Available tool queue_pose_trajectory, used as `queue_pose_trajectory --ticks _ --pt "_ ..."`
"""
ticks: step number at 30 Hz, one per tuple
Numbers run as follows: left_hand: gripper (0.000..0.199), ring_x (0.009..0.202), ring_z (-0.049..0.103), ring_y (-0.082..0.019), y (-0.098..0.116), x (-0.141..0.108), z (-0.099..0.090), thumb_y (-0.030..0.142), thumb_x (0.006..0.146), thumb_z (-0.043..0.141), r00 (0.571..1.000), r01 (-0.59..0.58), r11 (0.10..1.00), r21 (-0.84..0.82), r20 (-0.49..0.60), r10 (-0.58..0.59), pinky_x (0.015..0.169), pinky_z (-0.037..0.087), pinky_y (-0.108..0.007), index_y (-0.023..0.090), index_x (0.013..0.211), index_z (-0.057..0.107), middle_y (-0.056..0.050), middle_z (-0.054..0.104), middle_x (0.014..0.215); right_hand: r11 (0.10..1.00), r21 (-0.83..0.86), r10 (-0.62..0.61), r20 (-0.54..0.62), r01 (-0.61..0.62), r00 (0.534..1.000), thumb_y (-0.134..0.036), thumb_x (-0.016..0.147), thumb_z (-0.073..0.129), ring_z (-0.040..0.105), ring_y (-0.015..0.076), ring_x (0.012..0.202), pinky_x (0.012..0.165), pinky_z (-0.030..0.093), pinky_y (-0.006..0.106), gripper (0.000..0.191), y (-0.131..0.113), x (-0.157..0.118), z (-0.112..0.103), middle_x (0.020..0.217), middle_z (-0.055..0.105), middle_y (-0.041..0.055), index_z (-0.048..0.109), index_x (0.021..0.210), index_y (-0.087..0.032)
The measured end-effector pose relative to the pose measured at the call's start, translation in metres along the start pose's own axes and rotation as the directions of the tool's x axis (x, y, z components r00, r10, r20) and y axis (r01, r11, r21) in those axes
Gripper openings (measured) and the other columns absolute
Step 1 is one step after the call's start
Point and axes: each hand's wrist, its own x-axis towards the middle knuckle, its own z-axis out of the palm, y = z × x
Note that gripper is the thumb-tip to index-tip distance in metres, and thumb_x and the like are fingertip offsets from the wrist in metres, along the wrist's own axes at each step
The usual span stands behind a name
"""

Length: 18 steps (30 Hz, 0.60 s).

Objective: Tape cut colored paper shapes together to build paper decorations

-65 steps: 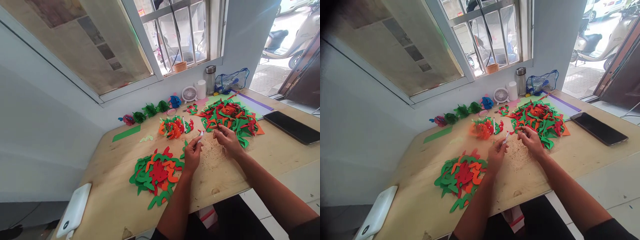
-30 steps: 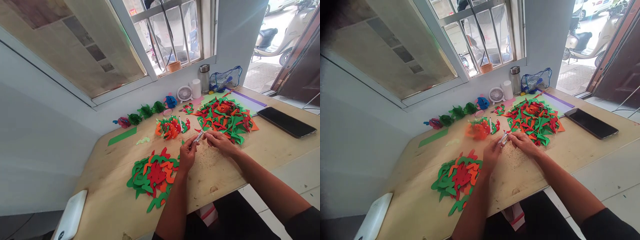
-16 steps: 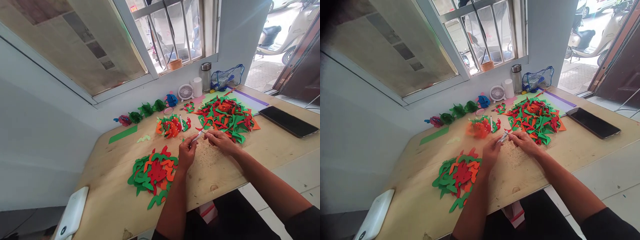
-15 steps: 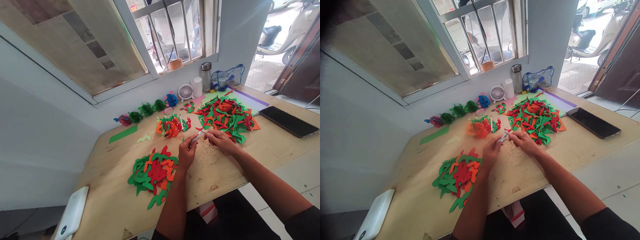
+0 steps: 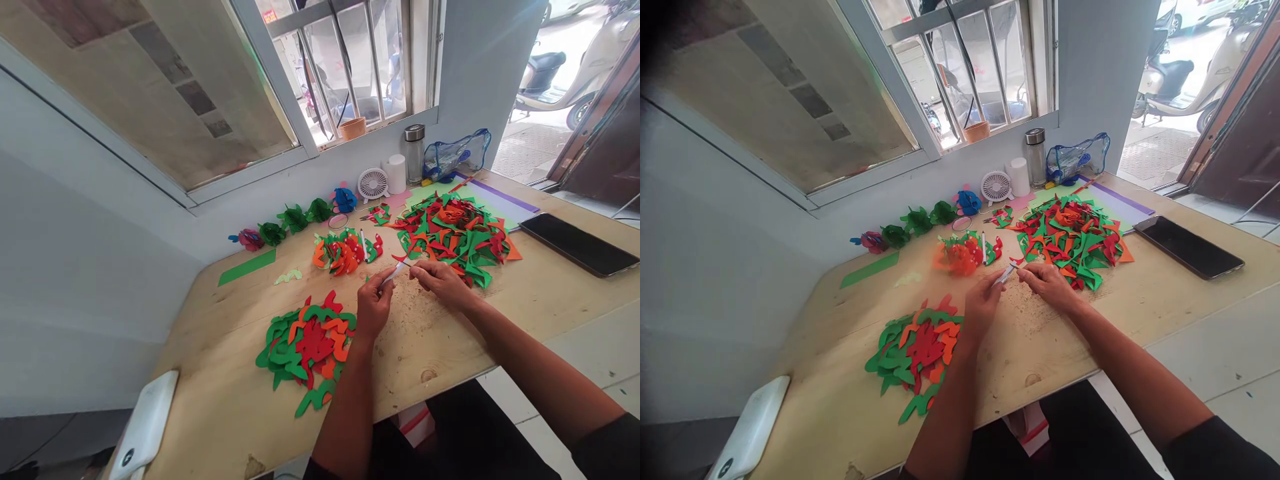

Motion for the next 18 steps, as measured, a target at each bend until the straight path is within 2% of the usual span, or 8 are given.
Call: queue_pose_trajectory --ticks 6,15,18 --pt "0.032 0.071 0.06 -0.012 0.001 0.0001 0.0004 0.021 0.081 0.053 1.0 -0.005 1.0 -0.005 -0.003 0.005 0.062 0.046 -0.021 0.019 0.11 0.066 -0.007 0.069 0.095 1.0 -0.001 -0.004 -0.02 0.004 1.0 -0.053 0.085 0.043 0.033 0.009 0.047 0.045 0.026 0.024 0.04 0.0016 0.0008 0.0015 0.052 0.038 -0.004 0.057 0.069 -0.018" --pt "0.031 0.07 0.059 -0.012 0.0018 0.0002 0.0014 0.022 0.082 0.054 1.0 -0.013 1.0 -0.014 -0.003 0.013 0.063 0.046 -0.021 0.019 0.11 0.066 -0.006 0.07 0.093 0.988 -0.14 -0.079 -0.073 0.068 0.994 -0.053 0.086 0.042 0.035 0.0107 0.055 0.052 0.028 0.025 0.042 0.0075 0.0031 0.0011 0.058 0.04 -0.0021 0.049 0.062 -0.018" --pt "0.031 0.07 0.059 -0.012 0.0022 0.0002 0.0014 0.022 0.082 0.053 1.0 -0.005 1.0 -0.006 -0.007 0.005 0.062 0.046 -0.021 0.018 0.11 0.066 -0.007 0.069 0.095 0.986 -0.148 -0.083 -0.079 0.071 0.993 -0.052 0.086 0.043 0.035 0.0107 0.055 0.052 0.028 0.025 0.042 0.0079 0.003 0.0019 0.058 0.042 -0.0019 0.053 0.064 -0.018"
